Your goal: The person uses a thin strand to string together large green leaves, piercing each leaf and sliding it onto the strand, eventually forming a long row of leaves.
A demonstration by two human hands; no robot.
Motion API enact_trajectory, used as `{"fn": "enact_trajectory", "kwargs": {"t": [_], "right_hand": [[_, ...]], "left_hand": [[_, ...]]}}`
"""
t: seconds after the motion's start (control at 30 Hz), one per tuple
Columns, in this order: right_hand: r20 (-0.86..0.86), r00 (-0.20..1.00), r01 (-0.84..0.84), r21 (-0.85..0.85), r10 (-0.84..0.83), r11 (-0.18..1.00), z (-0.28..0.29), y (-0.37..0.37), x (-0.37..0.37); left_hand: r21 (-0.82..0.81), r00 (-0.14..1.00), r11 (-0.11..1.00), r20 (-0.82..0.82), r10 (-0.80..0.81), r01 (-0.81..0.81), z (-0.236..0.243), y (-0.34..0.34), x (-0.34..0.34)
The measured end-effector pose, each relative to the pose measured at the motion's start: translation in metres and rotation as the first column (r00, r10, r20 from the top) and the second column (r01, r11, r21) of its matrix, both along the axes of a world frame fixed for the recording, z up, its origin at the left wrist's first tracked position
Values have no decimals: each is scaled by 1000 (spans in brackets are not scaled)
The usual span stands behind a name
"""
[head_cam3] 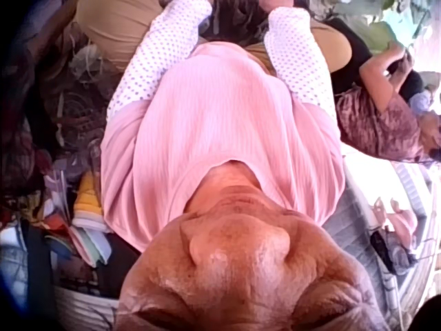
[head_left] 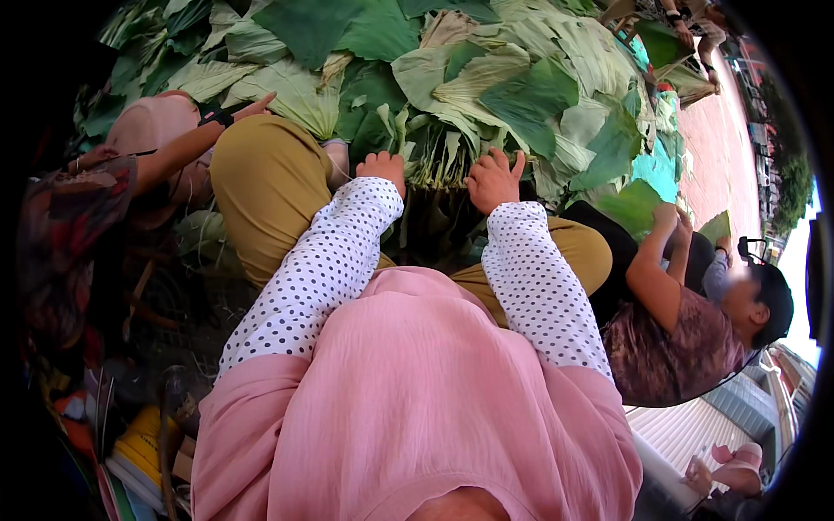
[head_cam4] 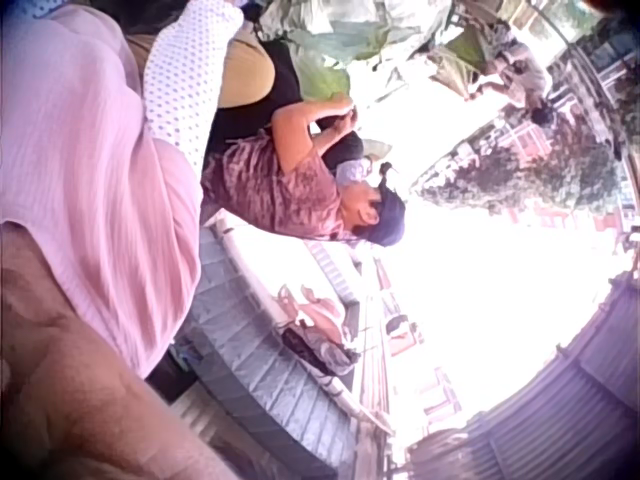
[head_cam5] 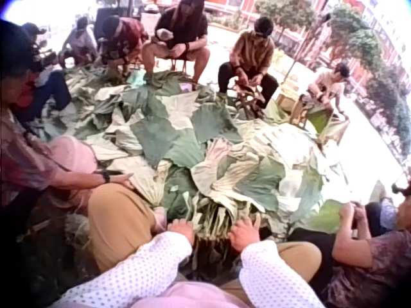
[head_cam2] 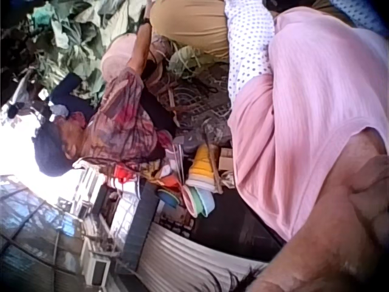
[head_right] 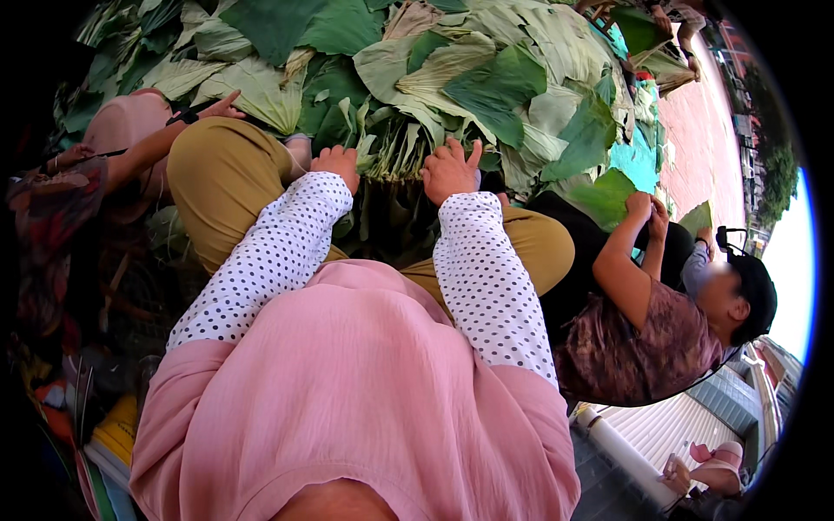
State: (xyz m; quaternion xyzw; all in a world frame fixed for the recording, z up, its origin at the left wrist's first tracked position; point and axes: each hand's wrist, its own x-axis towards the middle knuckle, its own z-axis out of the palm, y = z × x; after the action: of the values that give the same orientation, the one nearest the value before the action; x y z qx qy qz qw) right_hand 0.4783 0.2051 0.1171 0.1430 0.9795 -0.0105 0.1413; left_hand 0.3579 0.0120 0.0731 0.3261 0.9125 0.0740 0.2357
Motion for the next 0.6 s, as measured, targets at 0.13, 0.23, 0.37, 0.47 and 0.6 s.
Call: {"fn": "enact_trajectory", "kwargs": {"t": [0.13, 0.23, 0.37, 0.47, 0.6], "right_hand": [[76, 996, 34, 43, -38, 998, -2, -2, -6], [119, 989, 83, 29, -85, 996, 1, -4, -14], [173, 981, 86, 28, -89, 996, 8, -5, -19], [177, 980, 91, -12, -87, 996, 5, -1, -17], [71, 997, 45, -12, -44, 999, -9, 6, -6]], "left_hand": [[-2, 1000, 1000, 23, -3, 4, 3, 0, 0], [-1, 1000, 1000, 23, 3, -3, 0, -2, -1], [-6, 999, 1000, 39, 1, -1, 2, -2, -3], [-3, 999, 1000, 42, 9, -9, 5, -1, -4], [9, 995, 1000, 95, 8, -9, 14, -1, -3]]}}
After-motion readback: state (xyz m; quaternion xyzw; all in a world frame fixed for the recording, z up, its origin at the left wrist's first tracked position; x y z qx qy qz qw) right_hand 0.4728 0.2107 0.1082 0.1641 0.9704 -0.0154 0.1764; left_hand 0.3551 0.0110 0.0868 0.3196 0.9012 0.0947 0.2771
